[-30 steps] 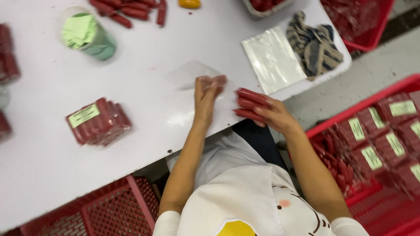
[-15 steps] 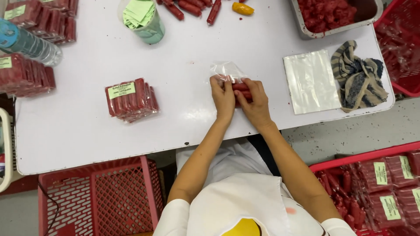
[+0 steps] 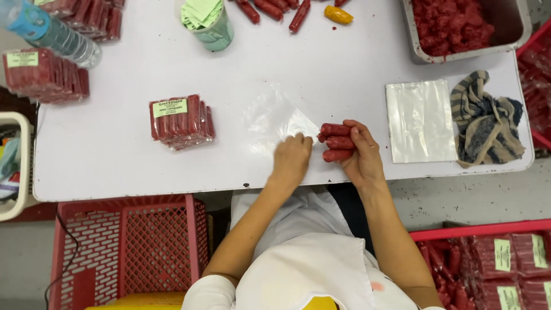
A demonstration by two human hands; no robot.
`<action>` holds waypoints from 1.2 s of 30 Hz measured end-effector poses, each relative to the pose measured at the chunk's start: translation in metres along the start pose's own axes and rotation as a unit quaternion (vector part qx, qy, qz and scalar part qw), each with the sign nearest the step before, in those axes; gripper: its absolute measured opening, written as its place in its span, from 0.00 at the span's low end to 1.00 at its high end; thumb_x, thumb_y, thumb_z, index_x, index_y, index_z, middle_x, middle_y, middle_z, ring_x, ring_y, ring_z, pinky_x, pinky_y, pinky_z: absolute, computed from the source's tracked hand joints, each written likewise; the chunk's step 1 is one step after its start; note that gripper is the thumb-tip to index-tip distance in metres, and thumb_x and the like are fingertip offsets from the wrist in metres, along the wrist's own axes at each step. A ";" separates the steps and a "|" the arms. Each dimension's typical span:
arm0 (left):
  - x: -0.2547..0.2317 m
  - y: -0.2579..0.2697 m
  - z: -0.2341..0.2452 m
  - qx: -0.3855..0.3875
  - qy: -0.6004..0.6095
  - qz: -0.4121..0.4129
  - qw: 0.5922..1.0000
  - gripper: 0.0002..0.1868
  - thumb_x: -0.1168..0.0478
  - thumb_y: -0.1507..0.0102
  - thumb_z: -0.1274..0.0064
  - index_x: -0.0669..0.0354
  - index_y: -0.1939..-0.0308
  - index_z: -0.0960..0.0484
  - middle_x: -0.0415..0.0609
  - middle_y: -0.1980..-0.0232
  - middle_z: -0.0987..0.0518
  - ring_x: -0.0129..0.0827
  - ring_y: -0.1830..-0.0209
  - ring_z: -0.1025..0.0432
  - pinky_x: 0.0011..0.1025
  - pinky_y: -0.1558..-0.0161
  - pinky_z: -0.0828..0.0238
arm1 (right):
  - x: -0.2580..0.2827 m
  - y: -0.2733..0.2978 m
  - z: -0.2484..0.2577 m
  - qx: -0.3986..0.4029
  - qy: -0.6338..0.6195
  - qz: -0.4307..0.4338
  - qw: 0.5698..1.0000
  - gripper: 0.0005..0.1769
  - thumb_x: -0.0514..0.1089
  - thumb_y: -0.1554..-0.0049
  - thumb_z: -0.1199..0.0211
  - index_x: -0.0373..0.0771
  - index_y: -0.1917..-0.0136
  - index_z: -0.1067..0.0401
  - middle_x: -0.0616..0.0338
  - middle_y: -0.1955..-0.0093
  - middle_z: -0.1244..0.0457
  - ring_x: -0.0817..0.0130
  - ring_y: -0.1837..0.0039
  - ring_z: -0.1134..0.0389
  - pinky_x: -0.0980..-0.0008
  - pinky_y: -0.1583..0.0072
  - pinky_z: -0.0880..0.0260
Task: The person places meat products into clear plastic bags, applies a green label to each bag, and then places the filled bags into a red basket.
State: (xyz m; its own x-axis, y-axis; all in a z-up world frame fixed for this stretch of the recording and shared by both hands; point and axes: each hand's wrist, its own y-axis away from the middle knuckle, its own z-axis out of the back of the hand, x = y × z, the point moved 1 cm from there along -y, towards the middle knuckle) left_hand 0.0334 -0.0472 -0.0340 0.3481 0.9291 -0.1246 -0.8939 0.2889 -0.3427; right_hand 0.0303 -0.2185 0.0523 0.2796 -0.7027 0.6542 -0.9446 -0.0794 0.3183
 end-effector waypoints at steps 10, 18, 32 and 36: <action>0.039 -0.028 0.025 0.033 0.586 0.362 0.724 0.09 0.67 0.35 0.49 0.64 0.55 0.15 0.49 0.74 0.22 0.29 0.80 0.27 0.26 0.79 0.31 | -0.026 -0.006 0.019 0.106 0.422 0.160 0.886 0.25 0.32 0.44 0.30 0.42 0.36 0.31 0.57 0.35 0.38 0.57 0.33 0.35 0.58 0.37 0.27; -0.032 -0.017 0.068 -0.125 0.132 0.081 0.980 0.06 0.66 0.35 0.52 0.57 0.57 0.20 0.46 0.63 0.27 0.40 0.62 0.25 0.31 0.59 0.27 | -0.064 0.005 -0.020 -0.040 0.295 0.178 0.938 0.16 0.34 0.39 0.35 0.41 0.38 0.30 0.67 0.52 0.42 0.77 0.48 0.40 0.77 0.44 0.33; 0.000 0.001 0.070 -0.106 0.162 0.096 0.976 0.07 0.66 0.34 0.54 0.58 0.53 0.23 0.46 0.66 0.28 0.41 0.66 0.25 0.34 0.65 0.26 | -0.079 -0.017 -0.009 0.159 0.565 0.097 0.804 0.13 0.35 0.43 0.33 0.38 0.44 0.21 0.50 0.55 0.30 0.58 0.51 0.27 0.56 0.47 0.27; -0.029 0.009 0.066 -0.116 0.159 0.087 0.977 0.05 0.63 0.35 0.55 0.58 0.58 0.25 0.45 0.66 0.31 0.43 0.67 0.27 0.38 0.66 0.27 | -0.077 -0.022 -0.017 0.168 0.577 0.089 0.795 0.17 0.36 0.45 0.33 0.42 0.41 0.23 0.53 0.51 0.29 0.60 0.46 0.29 0.56 0.42 0.30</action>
State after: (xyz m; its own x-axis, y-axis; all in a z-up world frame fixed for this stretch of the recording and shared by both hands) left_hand -0.0028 -0.0565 0.0278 0.2992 0.8305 -0.4699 -0.8721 0.0382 -0.4878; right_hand 0.0326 -0.1506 0.0065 -0.0750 0.3762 0.9235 -0.9252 -0.3717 0.0763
